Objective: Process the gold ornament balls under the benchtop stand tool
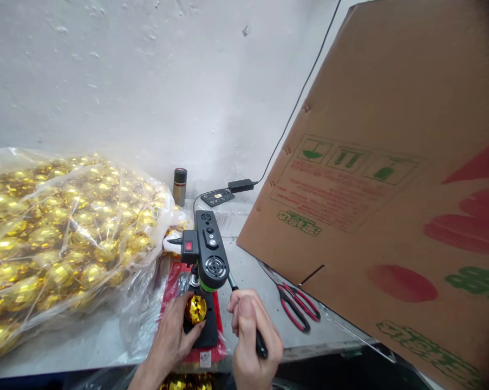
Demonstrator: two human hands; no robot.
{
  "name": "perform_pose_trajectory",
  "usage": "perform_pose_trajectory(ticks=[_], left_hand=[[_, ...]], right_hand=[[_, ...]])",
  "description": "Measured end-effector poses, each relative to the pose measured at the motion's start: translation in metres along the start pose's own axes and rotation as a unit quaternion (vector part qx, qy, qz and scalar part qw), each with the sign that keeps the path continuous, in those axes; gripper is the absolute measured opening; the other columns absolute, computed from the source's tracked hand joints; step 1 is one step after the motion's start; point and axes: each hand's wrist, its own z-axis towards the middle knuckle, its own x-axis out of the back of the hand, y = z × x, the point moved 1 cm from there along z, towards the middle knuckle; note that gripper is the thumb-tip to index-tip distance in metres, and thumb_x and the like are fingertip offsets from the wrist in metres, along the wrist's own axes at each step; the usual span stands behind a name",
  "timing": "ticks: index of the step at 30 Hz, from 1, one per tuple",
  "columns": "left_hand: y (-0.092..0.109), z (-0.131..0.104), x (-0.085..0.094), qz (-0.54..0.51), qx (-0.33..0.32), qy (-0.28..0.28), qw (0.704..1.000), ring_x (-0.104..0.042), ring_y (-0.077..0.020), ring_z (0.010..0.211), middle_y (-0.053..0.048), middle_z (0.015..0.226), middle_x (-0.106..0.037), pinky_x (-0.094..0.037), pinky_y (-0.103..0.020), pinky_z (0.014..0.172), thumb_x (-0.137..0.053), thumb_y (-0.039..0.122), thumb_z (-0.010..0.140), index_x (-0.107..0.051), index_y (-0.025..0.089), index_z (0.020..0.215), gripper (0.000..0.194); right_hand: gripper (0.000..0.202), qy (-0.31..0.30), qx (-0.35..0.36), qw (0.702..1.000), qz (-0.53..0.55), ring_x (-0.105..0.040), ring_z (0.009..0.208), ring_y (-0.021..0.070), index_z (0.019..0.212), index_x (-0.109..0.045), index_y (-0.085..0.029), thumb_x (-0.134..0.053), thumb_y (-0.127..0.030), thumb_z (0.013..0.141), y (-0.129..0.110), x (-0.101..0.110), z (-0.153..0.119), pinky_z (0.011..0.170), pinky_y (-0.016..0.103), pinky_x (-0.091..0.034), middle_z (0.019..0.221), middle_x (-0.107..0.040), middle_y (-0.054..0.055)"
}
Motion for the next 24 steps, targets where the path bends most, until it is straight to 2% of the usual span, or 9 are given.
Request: perform_pose_trajectory(ticks=[3, 10, 14, 16, 20, 24], left_hand=[[0.005, 0.006, 0.004, 0.019, -0.009, -0.023, 1.0, -0.077, -0.0389, 0.112, -0.017, 0.122, -0.08, -0.063, -0.056, 0.097, -0.076, 0.043, 0.083, -0.069, 0.022, 0.131, 0.053], [0.015, 0.015, 0.008, 0.031, 0.027, -0.08, 0.996, -0.073, -0.0364, 0.103, -0.013, 0.111, -0.079, -0.058, -0.054, 0.096, -0.077, 0.037, 0.079, -0.073, 0.023, 0.125, 0.048], [0.014, 0.014, 0.007, 0.021, 0.043, -0.082, 0.995, -0.072, -0.0361, 0.104, -0.012, 0.11, -0.078, -0.057, -0.052, 0.096, -0.079, 0.034, 0.075, -0.074, 0.024, 0.122, 0.048], [0.014, 0.014, 0.007, 0.02, 0.045, -0.082, 0.995, -0.072, -0.0361, 0.103, -0.012, 0.109, -0.078, -0.057, -0.052, 0.096, -0.079, 0.034, 0.076, -0.074, 0.023, 0.121, 0.047], [0.014, 0.013, 0.007, 0.029, 0.041, -0.083, 0.995, -0.072, -0.0367, 0.104, -0.012, 0.11, -0.078, -0.055, -0.054, 0.098, -0.079, 0.034, 0.077, -0.074, 0.023, 0.122, 0.046], [0.013, 0.012, 0.006, 0.029, 0.039, -0.085, 0.995, -0.072, -0.0365, 0.105, -0.012, 0.112, -0.079, -0.054, -0.056, 0.099, -0.078, 0.035, 0.079, -0.073, 0.023, 0.123, 0.046]], right_hand=[[0.033, -0.01, -0.002, 1.0, -0.005, -0.053, 0.062, 0.0099, 0.078, -0.049, -0.022, -0.044, -0.008, 0.107, 0.003, 0.003, -0.004, 0.057, 0.022, -0.041, 0.07, -0.052, -0.003], [0.032, -0.022, 0.043, 0.999, -0.019, -0.057, 0.062, 0.0125, 0.08, -0.054, -0.023, -0.043, -0.011, 0.108, 0.019, 0.006, -0.024, 0.058, 0.026, -0.042, 0.07, -0.056, -0.002], [0.036, -0.005, 0.0, 0.999, -0.053, -0.059, 0.065, 0.0137, 0.078, -0.053, -0.024, -0.04, -0.018, 0.111, 0.027, 0.005, -0.046, 0.064, 0.028, -0.044, 0.074, -0.06, -0.001], [0.037, 0.004, -0.02, 0.998, -0.054, -0.06, 0.067, 0.0139, 0.079, -0.054, -0.024, -0.038, -0.02, 0.112, 0.029, 0.002, -0.054, 0.071, 0.029, -0.047, 0.076, -0.062, -0.002], [0.038, 0.046, -0.033, 0.997, -0.046, -0.059, 0.07, 0.0134, 0.08, -0.056, -0.025, -0.038, -0.024, 0.113, 0.032, -0.004, -0.061, 0.098, 0.036, -0.051, 0.077, -0.062, -0.004], [0.038, 0.062, -0.037, 0.997, -0.038, -0.058, 0.069, 0.0134, 0.08, -0.055, -0.025, -0.038, -0.025, 0.113, 0.034, -0.008, -0.064, 0.1, 0.037, -0.052, 0.076, -0.06, -0.004]])
